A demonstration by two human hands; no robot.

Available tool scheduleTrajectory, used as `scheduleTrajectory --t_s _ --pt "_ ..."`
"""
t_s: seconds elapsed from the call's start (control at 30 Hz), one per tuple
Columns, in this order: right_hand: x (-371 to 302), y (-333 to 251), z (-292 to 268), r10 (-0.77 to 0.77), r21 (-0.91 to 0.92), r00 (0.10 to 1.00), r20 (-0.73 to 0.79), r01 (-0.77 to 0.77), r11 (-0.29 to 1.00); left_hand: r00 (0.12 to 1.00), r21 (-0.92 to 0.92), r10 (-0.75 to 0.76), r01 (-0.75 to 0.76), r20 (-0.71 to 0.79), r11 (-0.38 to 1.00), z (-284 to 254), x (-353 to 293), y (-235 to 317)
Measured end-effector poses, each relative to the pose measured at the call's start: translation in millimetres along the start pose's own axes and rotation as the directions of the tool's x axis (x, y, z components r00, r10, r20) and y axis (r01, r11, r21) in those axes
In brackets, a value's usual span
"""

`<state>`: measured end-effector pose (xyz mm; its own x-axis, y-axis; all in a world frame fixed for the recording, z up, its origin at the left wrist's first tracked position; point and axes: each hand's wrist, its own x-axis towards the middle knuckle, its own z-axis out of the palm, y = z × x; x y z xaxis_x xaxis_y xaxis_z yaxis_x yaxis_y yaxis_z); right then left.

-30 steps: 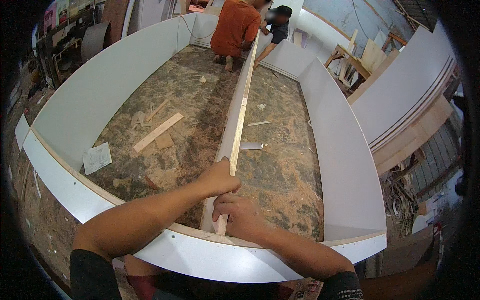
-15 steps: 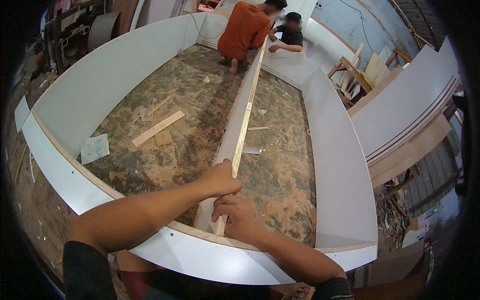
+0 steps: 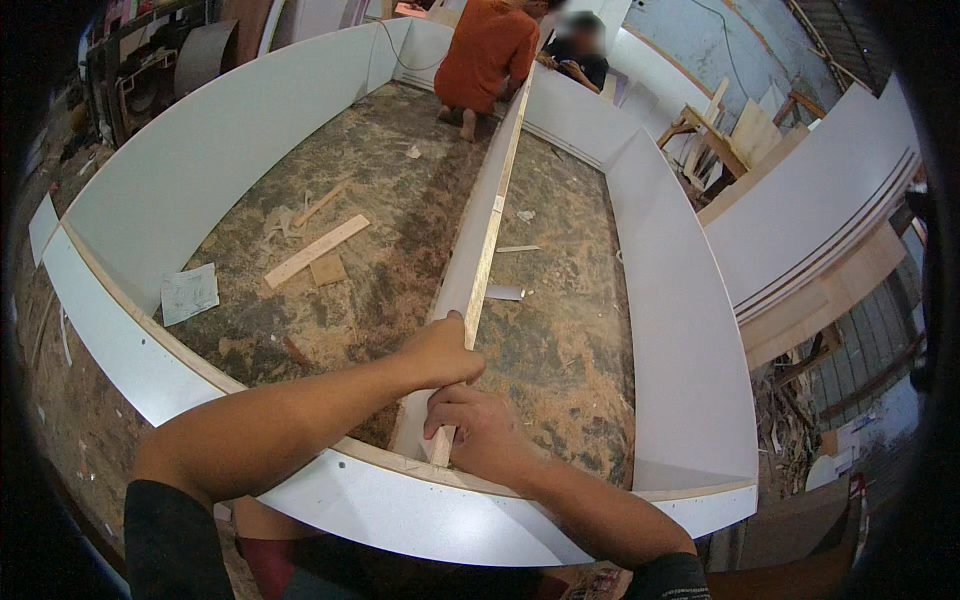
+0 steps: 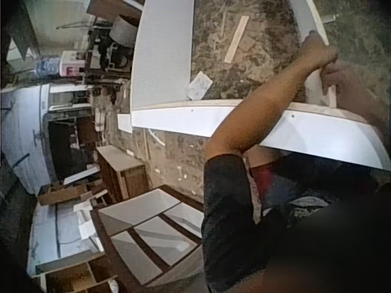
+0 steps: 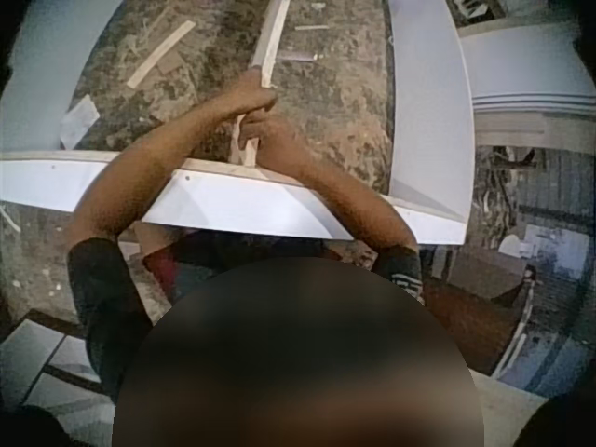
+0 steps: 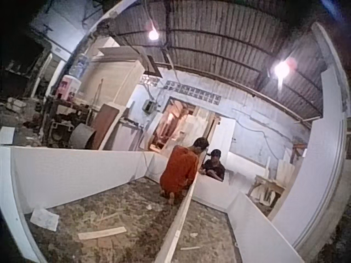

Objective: The person aligns and fits a thin wooden strip into a groove on a white curved furniture frame. They repeatedly adjust the strip's position by hand to ensure it sits flush along the edge. Another person works on the opposite side of the frame in the background.

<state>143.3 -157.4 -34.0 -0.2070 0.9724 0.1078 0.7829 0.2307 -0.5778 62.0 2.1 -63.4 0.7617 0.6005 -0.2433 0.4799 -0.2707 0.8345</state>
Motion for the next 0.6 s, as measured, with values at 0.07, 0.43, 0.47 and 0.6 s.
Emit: scheduleTrajectory --t_s 0.07,0.43,0.47,0.6 --pt "-0.2 -0.6 0.4 -0.023 -0.029 1.000 -0.020 0.023 0.999 1.000 0.008 -0.003 0.003 0.006 1.000 -1.1 -1.4 1.9" --pt "0.6 -3.3 -2.5 0.036 -0.017 0.999 0.039 -0.036 0.999 0.999 0.058 -0.044 0.043 0.017 0.997 2.3 3.5 -3.2" --pt "0.7 -3.3 -2.1 0.027 -0.014 0.999 0.029 -0.027 1.000 1.000 0.048 -0.018 0.018 0.007 0.999 2.5 3.6 -3.4" --pt "0.3 -3.9 -1.5 0.019 0.018 1.000 0.005 -0.019 1.000 1.000 0.051 -0.022 0.022 0.011 0.998 1.7 2.5 -2.4"
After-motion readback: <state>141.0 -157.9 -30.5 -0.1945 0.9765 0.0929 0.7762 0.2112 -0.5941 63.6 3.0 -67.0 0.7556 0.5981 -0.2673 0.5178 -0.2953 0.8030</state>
